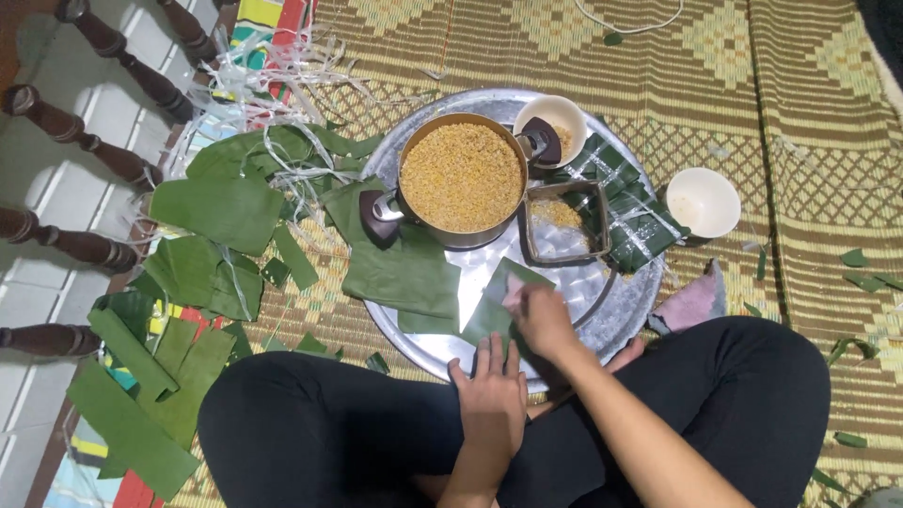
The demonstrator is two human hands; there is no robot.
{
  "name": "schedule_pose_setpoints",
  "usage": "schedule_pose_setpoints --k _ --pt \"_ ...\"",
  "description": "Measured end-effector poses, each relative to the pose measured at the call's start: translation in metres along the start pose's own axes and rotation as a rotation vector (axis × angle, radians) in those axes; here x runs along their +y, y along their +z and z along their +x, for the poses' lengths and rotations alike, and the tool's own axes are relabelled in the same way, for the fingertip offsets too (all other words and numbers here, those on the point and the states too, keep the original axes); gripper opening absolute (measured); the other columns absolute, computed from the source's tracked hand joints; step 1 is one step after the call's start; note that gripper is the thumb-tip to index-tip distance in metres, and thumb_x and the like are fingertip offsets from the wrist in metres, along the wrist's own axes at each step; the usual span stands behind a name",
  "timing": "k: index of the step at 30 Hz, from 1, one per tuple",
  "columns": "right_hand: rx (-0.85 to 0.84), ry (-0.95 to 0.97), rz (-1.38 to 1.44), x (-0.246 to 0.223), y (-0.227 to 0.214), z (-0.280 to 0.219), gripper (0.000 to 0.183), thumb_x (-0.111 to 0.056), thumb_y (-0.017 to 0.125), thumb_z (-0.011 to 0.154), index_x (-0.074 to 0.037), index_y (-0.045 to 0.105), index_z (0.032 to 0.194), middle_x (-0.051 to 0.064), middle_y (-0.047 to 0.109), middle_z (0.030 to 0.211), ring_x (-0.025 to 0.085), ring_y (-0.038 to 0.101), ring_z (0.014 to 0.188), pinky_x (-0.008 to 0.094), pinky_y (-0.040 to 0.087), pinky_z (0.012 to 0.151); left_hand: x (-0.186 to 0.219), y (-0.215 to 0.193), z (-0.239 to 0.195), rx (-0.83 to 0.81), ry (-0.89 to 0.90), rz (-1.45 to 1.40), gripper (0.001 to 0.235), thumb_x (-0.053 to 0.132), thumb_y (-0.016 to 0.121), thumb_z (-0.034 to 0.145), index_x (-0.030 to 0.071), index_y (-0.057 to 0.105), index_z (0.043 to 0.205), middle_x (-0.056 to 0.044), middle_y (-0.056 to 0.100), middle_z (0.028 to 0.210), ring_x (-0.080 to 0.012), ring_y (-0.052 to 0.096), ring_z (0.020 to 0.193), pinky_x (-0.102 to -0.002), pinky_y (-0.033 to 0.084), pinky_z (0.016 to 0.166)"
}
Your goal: Wrapping small portions of food in green leaves on a large metal tray.
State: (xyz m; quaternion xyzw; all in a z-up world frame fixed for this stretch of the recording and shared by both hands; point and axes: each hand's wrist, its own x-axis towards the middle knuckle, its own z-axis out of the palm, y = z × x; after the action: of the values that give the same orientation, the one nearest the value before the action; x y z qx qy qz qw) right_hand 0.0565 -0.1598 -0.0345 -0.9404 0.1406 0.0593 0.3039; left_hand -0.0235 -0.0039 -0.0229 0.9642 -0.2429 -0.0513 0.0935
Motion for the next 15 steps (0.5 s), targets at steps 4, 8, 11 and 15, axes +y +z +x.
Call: schedule_pose_setpoints --k 4,8,11,15 --pt "0.024 -0.076 0.062 -0.016 0.01 -0.012 0.02 -0.005 0.071 0.087 0.002 0.07 0.105 0.022 0.071 0.105 0.041 0.071 0.09 0.048 0.058 0.083 -0.002 -0.004 0.005 0.044 0.051 -0.047 0.048 0.026 0.068 0.089 -0.004 0.069 0.126 -0.03 0.052 0.154 -0.0409 0.045 0.142 -0.072 0.027 0.102" --pt "0.043 0.004 0.079 -0.004 0.014 0.006 0.015 -0.009 0.074 0.088 0.003 0.072 0.096 0.022 0.073 0.099 0.04 0.071 0.089 0.049 0.057 0.083 0.0 -0.004 -0.008 0.164 0.069 -0.079 0.051 0.026 0.064 0.094 -0.002 0.066 0.137 -0.028 0.054 0.153 -0.0383 0.05 0.135 -0.071 0.029 0.1" --pt "0.181 -0.032 0.084 0.006 0.015 0.03 0.015 -0.01 0.071 0.093 0.003 0.069 0.099 0.024 0.069 0.103 0.043 0.068 0.09 0.051 0.055 0.083 0.001 0.01 0.002 0.134 0.055 -0.028 0.054 0.03 0.061 0.097 0.002 0.062 0.144 -0.026 0.053 0.154 -0.036 0.049 0.137 -0.071 0.029 0.1" --pt "0.18 0.02 0.044 0.004 0.012 0.027 0.024 -0.013 0.069 0.097 0.004 0.066 0.114 0.024 0.068 0.112 0.044 0.069 0.095 0.051 0.056 0.087 0.003 0.0 -0.001 0.033 0.035 0.062 0.053 0.029 0.06 0.099 0.005 0.061 0.147 -0.022 0.056 0.152 -0.0328 0.046 0.138 -0.064 0.029 0.103"
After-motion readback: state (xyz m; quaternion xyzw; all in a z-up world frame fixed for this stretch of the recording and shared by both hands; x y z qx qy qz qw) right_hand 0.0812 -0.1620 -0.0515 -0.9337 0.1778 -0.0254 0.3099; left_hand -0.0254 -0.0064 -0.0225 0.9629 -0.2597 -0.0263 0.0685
